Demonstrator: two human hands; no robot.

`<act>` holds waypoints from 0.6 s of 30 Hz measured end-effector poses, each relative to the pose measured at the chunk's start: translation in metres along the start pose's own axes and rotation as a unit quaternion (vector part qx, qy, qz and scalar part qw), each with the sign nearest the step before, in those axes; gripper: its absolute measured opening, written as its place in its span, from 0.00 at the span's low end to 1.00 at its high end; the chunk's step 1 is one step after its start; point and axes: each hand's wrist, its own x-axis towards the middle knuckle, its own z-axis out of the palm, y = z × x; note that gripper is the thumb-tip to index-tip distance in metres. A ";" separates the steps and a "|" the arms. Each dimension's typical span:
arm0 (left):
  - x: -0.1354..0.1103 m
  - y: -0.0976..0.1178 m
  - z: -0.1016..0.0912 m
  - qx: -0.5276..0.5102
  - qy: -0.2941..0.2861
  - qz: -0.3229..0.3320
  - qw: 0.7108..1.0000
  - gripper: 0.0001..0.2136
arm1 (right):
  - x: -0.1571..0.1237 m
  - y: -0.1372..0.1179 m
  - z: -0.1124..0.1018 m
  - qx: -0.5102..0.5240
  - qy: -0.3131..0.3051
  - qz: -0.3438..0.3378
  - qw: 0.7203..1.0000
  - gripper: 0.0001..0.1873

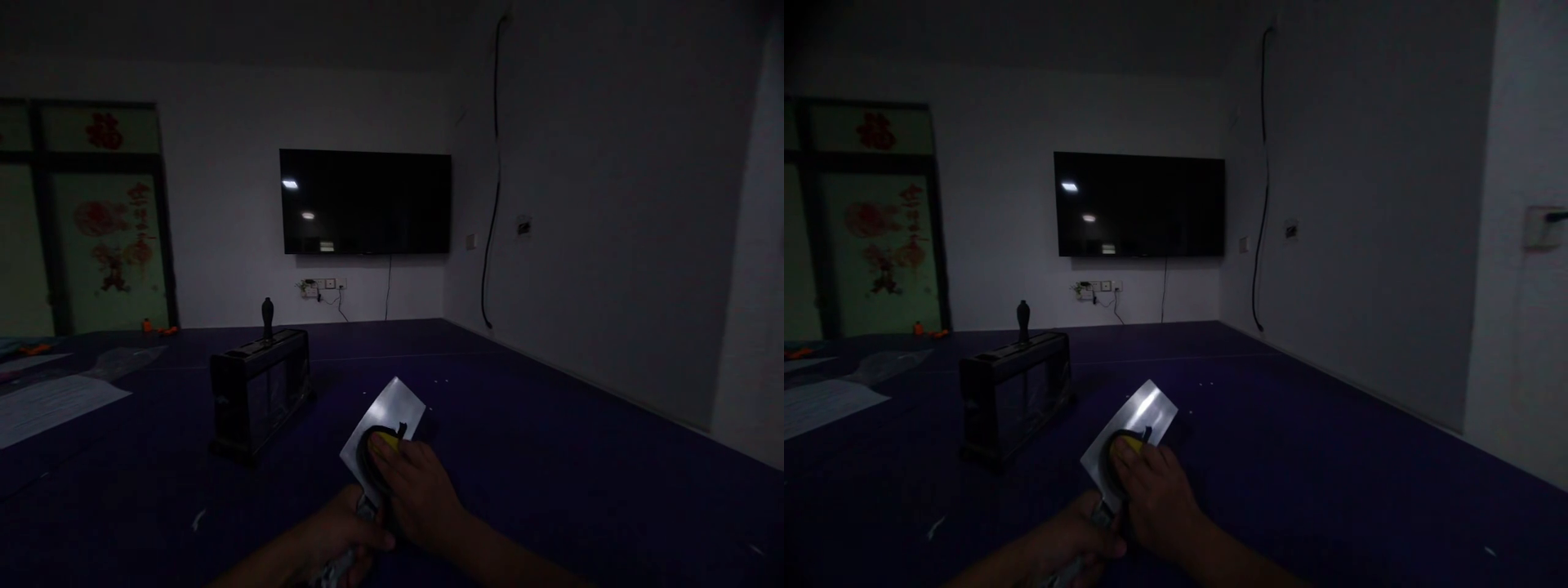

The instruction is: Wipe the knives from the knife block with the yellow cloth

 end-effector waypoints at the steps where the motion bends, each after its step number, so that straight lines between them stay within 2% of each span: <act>1: 0.000 -0.001 0.000 0.001 -0.003 0.003 1.000 0.18 | 0.000 -0.001 -0.003 -0.009 0.004 0.005 1.000 0.33; 4: 0.001 -0.004 -0.001 0.008 0.002 0.009 1.000 0.18 | 0.001 -0.003 -0.010 -0.025 0.019 0.002 0.999 0.35; 7: 0.003 -0.008 -0.001 0.011 0.031 0.020 0.999 0.20 | 0.002 -0.005 -0.011 -0.027 0.025 -0.038 0.999 0.36; 12: 0.002 -0.010 0.002 0.031 0.062 0.003 0.998 0.21 | 0.005 -0.009 -0.007 -0.013 0.003 -0.058 0.998 0.35; 18: 0.000 -0.007 0.005 0.042 0.049 0.015 0.998 0.20 | 0.006 -0.011 -0.009 0.015 -0.045 -0.052 0.998 0.38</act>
